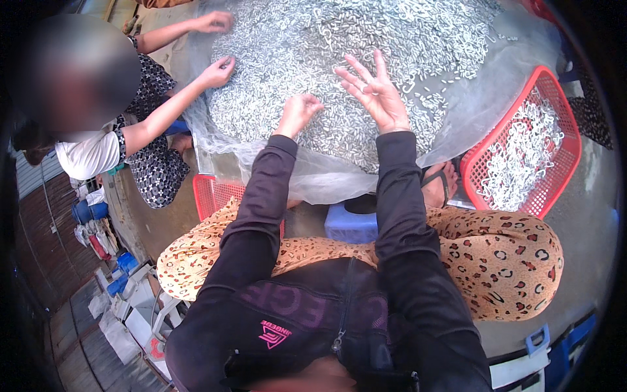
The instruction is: The person sits on a low stool and sorts small silver metal parts from a large pile on a plastic sheet, placing selected pieces into a red basket. Other workers are also sorting parts nearby.
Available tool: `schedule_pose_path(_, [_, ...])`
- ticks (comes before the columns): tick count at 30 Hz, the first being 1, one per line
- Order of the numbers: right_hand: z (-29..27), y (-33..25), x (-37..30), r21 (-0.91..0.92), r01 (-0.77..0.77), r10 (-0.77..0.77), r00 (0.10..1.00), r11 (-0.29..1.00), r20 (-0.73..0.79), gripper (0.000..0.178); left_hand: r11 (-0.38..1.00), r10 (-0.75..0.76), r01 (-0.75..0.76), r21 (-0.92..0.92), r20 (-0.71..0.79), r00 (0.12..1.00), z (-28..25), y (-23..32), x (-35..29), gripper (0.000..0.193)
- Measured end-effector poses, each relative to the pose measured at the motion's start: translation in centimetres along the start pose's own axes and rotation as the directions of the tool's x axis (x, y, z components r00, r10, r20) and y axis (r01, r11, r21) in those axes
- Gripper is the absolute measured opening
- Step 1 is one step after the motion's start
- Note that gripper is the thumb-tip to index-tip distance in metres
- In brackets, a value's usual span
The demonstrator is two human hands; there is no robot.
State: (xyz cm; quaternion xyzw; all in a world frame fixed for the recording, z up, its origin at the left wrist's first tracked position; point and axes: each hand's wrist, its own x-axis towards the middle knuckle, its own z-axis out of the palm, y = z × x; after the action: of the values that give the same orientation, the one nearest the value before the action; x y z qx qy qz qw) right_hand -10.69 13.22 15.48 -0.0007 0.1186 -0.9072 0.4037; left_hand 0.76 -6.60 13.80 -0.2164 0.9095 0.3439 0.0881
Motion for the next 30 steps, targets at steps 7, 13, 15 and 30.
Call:
schedule_pose_path(7, [-2.6,4.3,4.7,-0.935,-0.259,-0.15,0.962,-0.241,-0.228,0.037,0.385,-0.043,0.075,-0.92,0.063,0.997,-7.1,-1.1,-3.6,0.012])
schedule_pose_path(13, [-4.1,6.3,2.5,-0.861,-0.36,-0.262,0.924,-0.359,-0.277,0.028,0.214,-0.117,0.07,-0.974,0.045,0.992,-7.7,-1.8,-6.1,0.015])
schedule_pose_path(15, [-3.5,5.9,2.3,-0.904,-0.373,-0.261,0.912,-0.207,-0.317,0.029,0.16,-0.196,0.168,-0.973,0.135,0.971,-7.2,-2.4,-5.9,0.019])
schedule_pose_path(30, [2.0,-1.1,1.5,0.257,-0.046,0.003,0.986,0.965,0.166,0.026,0.612,-0.304,0.294,-0.734,0.125,0.944,-4.5,-2.6,-3.9,0.016])
